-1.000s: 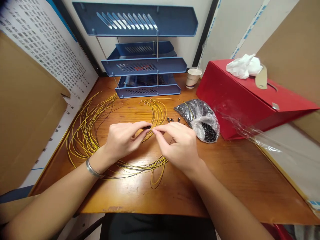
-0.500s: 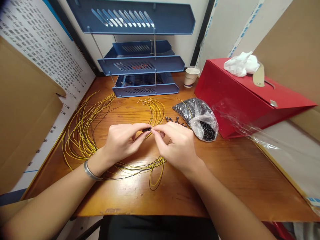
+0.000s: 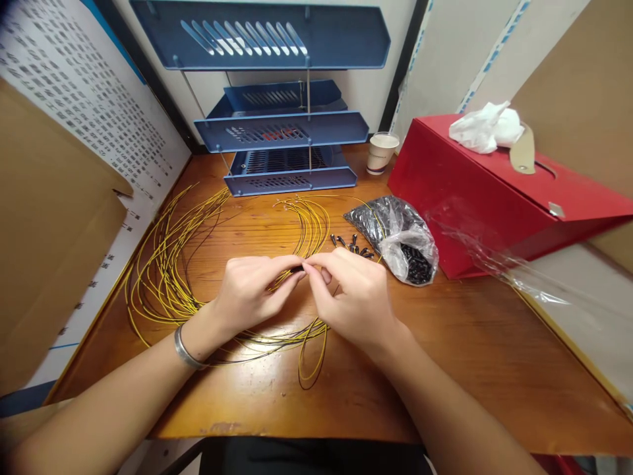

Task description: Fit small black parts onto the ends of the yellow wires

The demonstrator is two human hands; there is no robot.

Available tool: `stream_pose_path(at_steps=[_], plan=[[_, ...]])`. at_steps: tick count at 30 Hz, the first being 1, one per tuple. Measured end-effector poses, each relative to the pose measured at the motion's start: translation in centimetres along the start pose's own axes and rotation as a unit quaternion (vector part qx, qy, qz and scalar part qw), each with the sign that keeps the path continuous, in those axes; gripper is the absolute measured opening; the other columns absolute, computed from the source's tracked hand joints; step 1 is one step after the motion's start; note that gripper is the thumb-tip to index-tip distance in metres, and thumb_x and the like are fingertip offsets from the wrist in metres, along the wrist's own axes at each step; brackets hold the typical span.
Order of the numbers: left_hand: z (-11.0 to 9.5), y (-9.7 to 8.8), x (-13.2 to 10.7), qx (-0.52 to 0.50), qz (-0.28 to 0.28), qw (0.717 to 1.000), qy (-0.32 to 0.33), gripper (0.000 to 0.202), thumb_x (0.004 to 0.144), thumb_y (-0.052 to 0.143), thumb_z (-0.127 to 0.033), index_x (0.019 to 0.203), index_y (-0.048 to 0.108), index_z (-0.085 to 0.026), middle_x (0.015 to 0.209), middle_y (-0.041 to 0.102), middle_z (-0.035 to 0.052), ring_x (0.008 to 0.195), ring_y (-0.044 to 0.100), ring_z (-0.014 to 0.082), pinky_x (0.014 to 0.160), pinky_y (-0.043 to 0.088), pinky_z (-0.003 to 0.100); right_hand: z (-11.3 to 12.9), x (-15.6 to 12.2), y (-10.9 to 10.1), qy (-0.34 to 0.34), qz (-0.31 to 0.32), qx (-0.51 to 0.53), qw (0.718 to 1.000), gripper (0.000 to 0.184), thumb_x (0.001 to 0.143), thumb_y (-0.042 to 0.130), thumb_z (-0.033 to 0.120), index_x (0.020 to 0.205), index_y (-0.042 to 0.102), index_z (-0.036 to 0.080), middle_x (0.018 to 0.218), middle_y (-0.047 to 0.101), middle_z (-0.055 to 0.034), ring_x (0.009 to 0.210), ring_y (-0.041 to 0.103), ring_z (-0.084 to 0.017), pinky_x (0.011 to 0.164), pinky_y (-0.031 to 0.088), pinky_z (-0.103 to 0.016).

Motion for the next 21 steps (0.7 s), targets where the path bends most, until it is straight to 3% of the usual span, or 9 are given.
stream_pose_path(at_steps=[9, 21], plan=[[0.24, -0.29, -0.01, 0.016, 0.008, 1.000, -0.002, 0.013, 0.092, 0.064, -0.023, 0.102, 0.070, -0.017, 0.081, 0.077, -0.0015, 0.055, 0.067, 0.0113, 0.055, 0.045, 0.024, -0.45, -0.26, 0.20, 0.001, 0.022, -0.005, 1.000, 0.005, 0.086, 0.065, 0.011, 0.086, 0.069, 0.014, 0.065, 0.062, 0.0012, 0.055, 0.053, -0.008, 0.057, 0.042, -0.023], [0.96, -0.08, 0.20, 0.021, 0.020, 1.000, -0.010, 0.013, 0.093, 0.061, -0.024, 0.097, 0.072, -0.018, 0.066, 0.072, -0.0024, 0.050, 0.063, 0.0106, 0.050, 0.041, 0.022, -0.26, 0.11, -0.28, -0.008, -0.006, -0.017, 1.000, 0.005, 0.084, 0.066, 0.009, 0.083, 0.068, 0.014, 0.062, 0.060, 0.0016, 0.054, 0.052, -0.008, 0.055, 0.041, -0.022]])
Point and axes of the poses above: each hand's wrist, its own x-axis towards the middle knuckle, its own y-axis out of the palm, z = x × y, the point moved 4 cm from there along x, towards the middle knuckle
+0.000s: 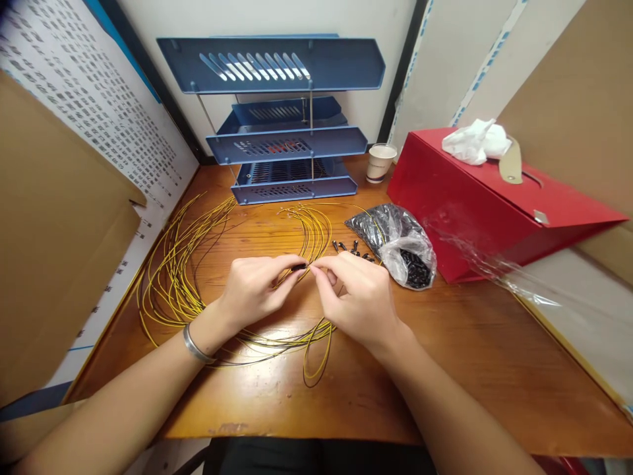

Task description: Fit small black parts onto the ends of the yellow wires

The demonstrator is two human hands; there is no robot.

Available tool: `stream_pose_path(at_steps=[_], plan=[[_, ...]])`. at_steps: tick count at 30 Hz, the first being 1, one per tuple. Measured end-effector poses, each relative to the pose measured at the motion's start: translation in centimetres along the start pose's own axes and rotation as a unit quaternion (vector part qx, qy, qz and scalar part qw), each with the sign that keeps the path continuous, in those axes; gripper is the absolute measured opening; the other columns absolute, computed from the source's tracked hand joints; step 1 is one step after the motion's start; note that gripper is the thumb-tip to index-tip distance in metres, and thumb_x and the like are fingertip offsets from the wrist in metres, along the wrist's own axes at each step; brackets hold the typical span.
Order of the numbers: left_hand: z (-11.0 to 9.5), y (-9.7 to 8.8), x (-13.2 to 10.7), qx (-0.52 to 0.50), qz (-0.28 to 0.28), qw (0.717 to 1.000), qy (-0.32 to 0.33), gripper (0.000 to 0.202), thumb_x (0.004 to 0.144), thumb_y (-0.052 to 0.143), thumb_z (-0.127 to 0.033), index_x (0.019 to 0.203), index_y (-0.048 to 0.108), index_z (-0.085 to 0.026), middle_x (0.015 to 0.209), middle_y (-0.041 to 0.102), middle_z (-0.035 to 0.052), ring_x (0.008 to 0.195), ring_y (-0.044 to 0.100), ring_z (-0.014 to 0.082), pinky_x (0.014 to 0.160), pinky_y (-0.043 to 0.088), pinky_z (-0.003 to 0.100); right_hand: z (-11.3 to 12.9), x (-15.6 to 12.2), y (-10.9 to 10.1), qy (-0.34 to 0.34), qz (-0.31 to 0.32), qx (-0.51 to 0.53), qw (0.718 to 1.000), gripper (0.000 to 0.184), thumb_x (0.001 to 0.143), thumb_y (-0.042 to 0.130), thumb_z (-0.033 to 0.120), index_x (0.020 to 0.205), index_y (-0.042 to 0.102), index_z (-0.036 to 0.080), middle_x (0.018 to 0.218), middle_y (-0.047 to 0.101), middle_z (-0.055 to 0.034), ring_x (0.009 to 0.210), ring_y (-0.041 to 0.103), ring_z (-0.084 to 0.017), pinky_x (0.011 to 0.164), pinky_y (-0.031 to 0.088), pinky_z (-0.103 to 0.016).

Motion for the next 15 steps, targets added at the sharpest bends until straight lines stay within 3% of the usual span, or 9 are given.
stream_pose_path(at_steps=[7, 15], plan=[[-0.01, 0.11, 0.08, -0.001, 0.007, 1.000, -0.004, 0.012, 0.093, 0.061, -0.025, 0.097, 0.072, -0.019, 0.062, 0.069, -0.0037, 0.048, 0.060, 0.0094, 0.050, 0.039, 0.022, -0.02, -0.03, -0.13, 0.001, 0.004, -0.001, 1.000, 0.007, 0.086, 0.064, 0.010, 0.082, 0.068, 0.015, 0.063, 0.061, 0.0018, 0.053, 0.052, -0.007, 0.053, 0.041, -0.021], [-0.32, -0.05, 0.18, 0.028, -0.010, 0.999, 0.044, 0.013, 0.093, 0.059, -0.021, 0.096, 0.071, -0.018, 0.073, 0.075, 0.0006, 0.051, 0.063, 0.0115, 0.050, 0.040, 0.024, -0.27, -0.17, -0.22, 0.008, 0.005, 0.003, 1.000, 0.007, 0.086, 0.065, 0.010, 0.083, 0.069, 0.015, 0.064, 0.062, 0.0016, 0.054, 0.053, -0.007, 0.054, 0.041, -0.021]])
Point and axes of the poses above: each hand's wrist, its own x-axis towards the middle knuckle, its own y-axis out of the palm, z = x × y, the point moved 4 cm from there along x, towards the middle knuckle
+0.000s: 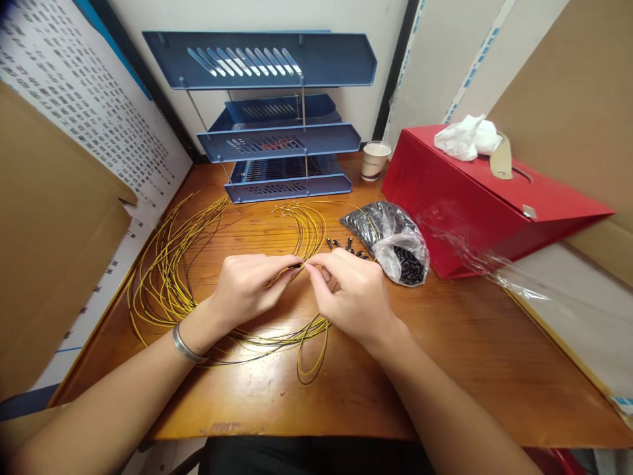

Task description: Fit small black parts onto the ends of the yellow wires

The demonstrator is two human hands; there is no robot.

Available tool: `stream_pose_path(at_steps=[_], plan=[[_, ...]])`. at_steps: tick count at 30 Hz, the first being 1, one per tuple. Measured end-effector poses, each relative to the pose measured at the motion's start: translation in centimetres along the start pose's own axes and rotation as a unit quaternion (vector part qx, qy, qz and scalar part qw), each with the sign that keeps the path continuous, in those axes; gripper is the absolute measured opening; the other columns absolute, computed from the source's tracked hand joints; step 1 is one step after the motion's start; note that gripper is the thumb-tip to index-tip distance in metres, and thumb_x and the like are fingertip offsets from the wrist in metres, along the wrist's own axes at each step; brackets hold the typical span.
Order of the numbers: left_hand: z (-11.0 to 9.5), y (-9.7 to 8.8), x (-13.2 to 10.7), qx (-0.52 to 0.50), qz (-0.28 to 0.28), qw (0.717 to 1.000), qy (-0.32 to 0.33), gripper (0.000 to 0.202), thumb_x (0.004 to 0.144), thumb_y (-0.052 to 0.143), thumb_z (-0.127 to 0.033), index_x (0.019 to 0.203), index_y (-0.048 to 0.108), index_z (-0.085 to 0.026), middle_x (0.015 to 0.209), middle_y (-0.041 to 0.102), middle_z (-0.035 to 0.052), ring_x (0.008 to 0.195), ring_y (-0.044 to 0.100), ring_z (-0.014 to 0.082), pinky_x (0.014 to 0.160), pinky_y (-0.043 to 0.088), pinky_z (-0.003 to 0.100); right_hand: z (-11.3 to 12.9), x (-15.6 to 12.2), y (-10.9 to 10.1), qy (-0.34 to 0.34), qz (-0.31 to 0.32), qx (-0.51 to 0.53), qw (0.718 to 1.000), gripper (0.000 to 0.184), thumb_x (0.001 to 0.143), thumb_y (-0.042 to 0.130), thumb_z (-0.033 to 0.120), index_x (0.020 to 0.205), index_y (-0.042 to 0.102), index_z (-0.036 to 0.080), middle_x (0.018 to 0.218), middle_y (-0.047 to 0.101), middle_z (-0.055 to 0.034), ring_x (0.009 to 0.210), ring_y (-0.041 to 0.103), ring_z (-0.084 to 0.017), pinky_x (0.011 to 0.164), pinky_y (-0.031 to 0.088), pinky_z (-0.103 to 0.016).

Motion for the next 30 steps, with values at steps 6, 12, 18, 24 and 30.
stream_pose_path(at_steps=[6, 12, 18, 24, 30], plan=[[-0.2, 0.2, 0.0, 0.000, -0.006, 1.000, -0.007, 0.013, 0.093, 0.060, -0.023, 0.093, 0.072, -0.018, 0.061, 0.069, -0.0013, 0.046, 0.059, 0.0112, 0.047, 0.038, 0.024, -0.1, -0.2, 0.1, -0.004, 0.012, -0.013, 1.000, 0.006, 0.087, 0.064, 0.012, 0.084, 0.069, 0.015, 0.065, 0.062, 0.0016, 0.055, 0.054, -0.008, 0.055, 0.042, -0.022], [-0.4, -0.2, 0.2, -0.029, -0.017, 0.999, -0.036, 0.012, 0.093, 0.063, -0.023, 0.098, 0.071, -0.016, 0.066, 0.072, -0.0019, 0.045, 0.059, 0.0081, 0.049, 0.041, 0.021, 0.0, -0.7, 0.6, -0.005, 0.038, -0.019, 0.999, 0.005, 0.088, 0.063, 0.011, 0.088, 0.067, 0.015, 0.072, 0.066, 0.0008, 0.062, 0.060, -0.009, 0.060, 0.045, -0.023], [-0.6, -0.9, 0.3, -0.059, -0.028, 0.996, -0.065, 0.011, 0.092, 0.065, -0.021, 0.100, 0.071, -0.016, 0.075, 0.077, -0.0015, 0.048, 0.060, 0.0064, 0.049, 0.043, 0.019, 0.3, -0.4, 0.1, -0.014, -0.003, -0.043, 0.999, 0.005, 0.087, 0.064, 0.010, 0.088, 0.066, 0.015, 0.070, 0.066, 0.0017, 0.057, 0.058, -0.007, 0.056, 0.044, -0.020], [-0.6, -1.4, 0.2, -0.053, -0.056, 0.995, -0.068, 0.013, 0.089, 0.070, -0.021, 0.100, 0.072, -0.014, 0.078, 0.078, -0.0010, 0.049, 0.063, 0.0067, 0.049, 0.043, 0.021, 0.7, -0.4, 0.2, -0.019, -0.023, -0.036, 0.999, 0.007, 0.087, 0.064, 0.010, 0.091, 0.065, 0.016, 0.073, 0.068, 0.0009, 0.059, 0.060, -0.008, 0.058, 0.046, -0.021], [-0.4, -1.9, 0.3, -0.046, -0.065, 0.995, -0.066, 0.014, 0.089, 0.071, -0.020, 0.102, 0.072, -0.014, 0.083, 0.079, -0.0007, 0.052, 0.065, 0.0066, 0.049, 0.043, 0.020, 0.8, -0.3, 0.0, -0.027, -0.039, -0.040, 0.998, 0.011, 0.084, 0.067, 0.007, 0.090, 0.066, 0.016, 0.071, 0.068, 0.0011, 0.059, 0.059, -0.008, 0.058, 0.046, -0.021]])
Point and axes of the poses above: each hand's wrist, its own x-axis towards the middle knuckle, its own y-axis out of the palm, z = x × y, the point moved 4 cm from there along x, towards the middle knuckle
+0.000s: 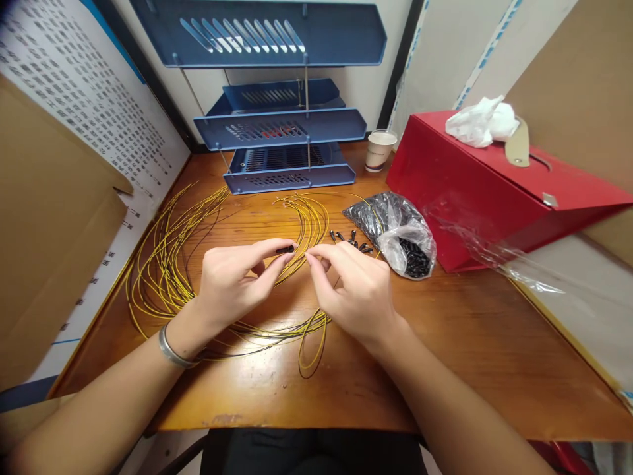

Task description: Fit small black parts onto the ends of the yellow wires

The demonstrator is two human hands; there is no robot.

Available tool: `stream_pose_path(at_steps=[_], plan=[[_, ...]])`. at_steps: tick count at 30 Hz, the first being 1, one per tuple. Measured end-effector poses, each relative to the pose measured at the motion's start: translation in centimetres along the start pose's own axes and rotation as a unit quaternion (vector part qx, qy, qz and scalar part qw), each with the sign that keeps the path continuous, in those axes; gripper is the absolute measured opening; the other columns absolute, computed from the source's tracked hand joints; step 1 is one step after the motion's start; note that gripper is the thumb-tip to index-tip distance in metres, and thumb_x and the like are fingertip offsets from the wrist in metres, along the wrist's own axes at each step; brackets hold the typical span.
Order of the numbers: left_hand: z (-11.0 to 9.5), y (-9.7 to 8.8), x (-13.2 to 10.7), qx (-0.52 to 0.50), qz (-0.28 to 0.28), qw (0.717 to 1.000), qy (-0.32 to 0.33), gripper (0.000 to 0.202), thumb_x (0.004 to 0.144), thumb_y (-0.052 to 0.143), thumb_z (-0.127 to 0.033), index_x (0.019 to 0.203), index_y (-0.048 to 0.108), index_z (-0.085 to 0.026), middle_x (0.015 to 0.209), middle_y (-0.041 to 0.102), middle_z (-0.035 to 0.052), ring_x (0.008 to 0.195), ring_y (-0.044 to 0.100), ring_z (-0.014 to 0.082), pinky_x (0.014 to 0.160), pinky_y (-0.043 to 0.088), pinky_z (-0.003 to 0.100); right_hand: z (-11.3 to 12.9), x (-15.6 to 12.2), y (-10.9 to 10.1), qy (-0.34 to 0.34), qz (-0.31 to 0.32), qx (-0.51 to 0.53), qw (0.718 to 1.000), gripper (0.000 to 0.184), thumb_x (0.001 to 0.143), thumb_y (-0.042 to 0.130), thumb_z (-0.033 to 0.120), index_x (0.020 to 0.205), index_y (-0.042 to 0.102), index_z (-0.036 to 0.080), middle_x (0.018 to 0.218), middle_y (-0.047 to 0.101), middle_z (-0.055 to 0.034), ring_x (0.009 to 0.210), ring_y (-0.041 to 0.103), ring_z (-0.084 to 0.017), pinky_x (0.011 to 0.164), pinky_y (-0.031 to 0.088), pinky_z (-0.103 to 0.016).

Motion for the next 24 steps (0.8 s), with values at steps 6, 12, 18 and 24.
stream_pose_path(at_steps=[6, 12, 18, 24], plan=[[-0.01, 0.35, -0.24, 0.000, 0.002, 1.000, 0.008, 0.013, 0.088, 0.072, -0.022, 0.100, 0.073, -0.016, 0.078, 0.078, -0.0016, 0.053, 0.067, 0.0075, 0.047, 0.042, 0.020, 0.23, 0.17, -0.12, -0.004, 0.000, 0.001, 1.000, 0.008, 0.084, 0.069, 0.009, 0.089, 0.068, 0.015, 0.072, 0.070, -0.0005, 0.059, 0.061, -0.008, 0.058, 0.046, -0.022], [0.16, 0.28, -0.14, -0.009, 0.005, 1.000, 0.021, 0.014, 0.087, 0.072, -0.019, 0.101, 0.072, -0.016, 0.081, 0.079, -0.0018, 0.054, 0.068, 0.0070, 0.048, 0.042, 0.019, 0.41, 0.36, -0.21, -0.020, 0.000, 0.024, 1.000, 0.008, 0.087, 0.065, 0.009, 0.090, 0.068, 0.016, 0.075, 0.072, -0.0009, 0.063, 0.064, -0.009, 0.061, 0.050, -0.021], [-0.17, 0.23, -0.20, -0.019, 0.009, 0.999, 0.030, 0.013, 0.087, 0.072, -0.019, 0.099, 0.073, -0.015, 0.077, 0.078, -0.0013, 0.050, 0.064, 0.0068, 0.048, 0.041, 0.019, 0.34, 0.49, -0.29, -0.025, 0.004, 0.016, 1.000, 0.006, 0.087, 0.066, 0.009, 0.088, 0.069, 0.014, 0.073, 0.072, -0.0017, 0.061, 0.064, -0.009, 0.059, 0.049, -0.022], [-0.27, 0.39, -0.20, -0.026, 0.012, 0.999, 0.032, 0.014, 0.087, 0.071, -0.018, 0.101, 0.072, -0.015, 0.080, 0.078, -0.0012, 0.051, 0.065, 0.0072, 0.048, 0.042, 0.020, 0.24, 0.52, -0.35, -0.030, 0.013, 0.029, 0.999, 0.006, 0.086, 0.067, 0.009, 0.087, 0.069, 0.014, 0.075, 0.073, -0.0027, 0.062, 0.065, -0.010, 0.061, 0.050, -0.021]])
Point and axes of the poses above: each hand's wrist, its own x-axis towards the middle knuckle, its own y-axis out of the palm, z = x × y, the point moved 4 cm from there along x, towards the middle knuckle
